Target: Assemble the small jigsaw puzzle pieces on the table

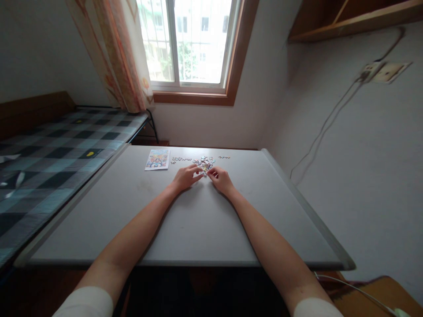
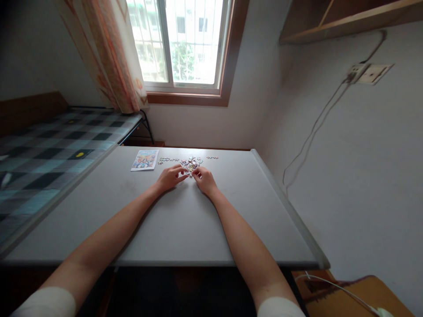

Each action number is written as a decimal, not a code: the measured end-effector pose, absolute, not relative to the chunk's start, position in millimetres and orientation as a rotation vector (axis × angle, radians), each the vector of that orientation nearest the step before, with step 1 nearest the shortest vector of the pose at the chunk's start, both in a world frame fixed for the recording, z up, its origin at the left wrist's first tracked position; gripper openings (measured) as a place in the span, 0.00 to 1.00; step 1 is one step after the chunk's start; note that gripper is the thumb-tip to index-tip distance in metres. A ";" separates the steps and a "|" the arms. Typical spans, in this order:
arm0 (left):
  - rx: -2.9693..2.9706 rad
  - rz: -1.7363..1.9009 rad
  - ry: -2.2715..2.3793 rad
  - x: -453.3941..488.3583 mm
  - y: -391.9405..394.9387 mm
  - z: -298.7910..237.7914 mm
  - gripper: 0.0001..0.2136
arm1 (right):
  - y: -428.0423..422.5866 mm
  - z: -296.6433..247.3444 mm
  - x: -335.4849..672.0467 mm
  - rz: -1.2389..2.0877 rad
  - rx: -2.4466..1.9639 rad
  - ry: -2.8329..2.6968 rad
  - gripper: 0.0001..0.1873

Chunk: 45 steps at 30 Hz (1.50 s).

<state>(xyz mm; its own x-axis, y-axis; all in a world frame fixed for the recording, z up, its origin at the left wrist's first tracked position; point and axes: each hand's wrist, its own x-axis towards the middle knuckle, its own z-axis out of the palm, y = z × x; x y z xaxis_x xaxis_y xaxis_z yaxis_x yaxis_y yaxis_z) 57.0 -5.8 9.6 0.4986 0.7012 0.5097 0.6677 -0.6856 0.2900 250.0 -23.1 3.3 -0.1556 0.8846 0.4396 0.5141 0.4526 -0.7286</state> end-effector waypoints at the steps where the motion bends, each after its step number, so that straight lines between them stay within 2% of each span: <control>1: 2.670 0.943 1.227 57.1 -5.9 9.8 0.10 | -23.1 3.2 250.1 0.522 -1.193 -1.818 0.05; 9: 2.643 0.945 1.270 57.9 -7.7 11.6 0.09 | -23.5 2.7 251.0 0.500 -1.235 -1.870 0.05; 15: 2.640 0.940 1.292 58.4 -7.3 11.0 0.09 | -24.4 0.1 251.9 0.444 -1.301 -1.990 0.16; 21: 2.646 0.916 1.283 58.2 -6.8 10.6 0.08 | -24.2 -1.8 251.5 0.350 -1.357 -2.048 0.19; 24: 2.643 0.903 1.282 58.1 -6.8 10.6 0.08 | -24.8 -2.3 251.4 0.321 -1.342 -2.067 0.18; 32: 2.653 0.886 1.284 58.1 -7.4 11.2 0.08 | -24.4 -0.1 253.1 0.424 -1.301 -1.972 0.05; 37: 2.657 0.884 1.279 58.0 -7.7 11.9 0.08 | -24.7 2.7 255.0 0.352 -1.357 -1.947 0.04; 45: 2.658 0.885 1.280 57.9 -6.5 9.2 0.08 | -20.1 0.5 262.2 0.253 -1.541 -1.853 0.10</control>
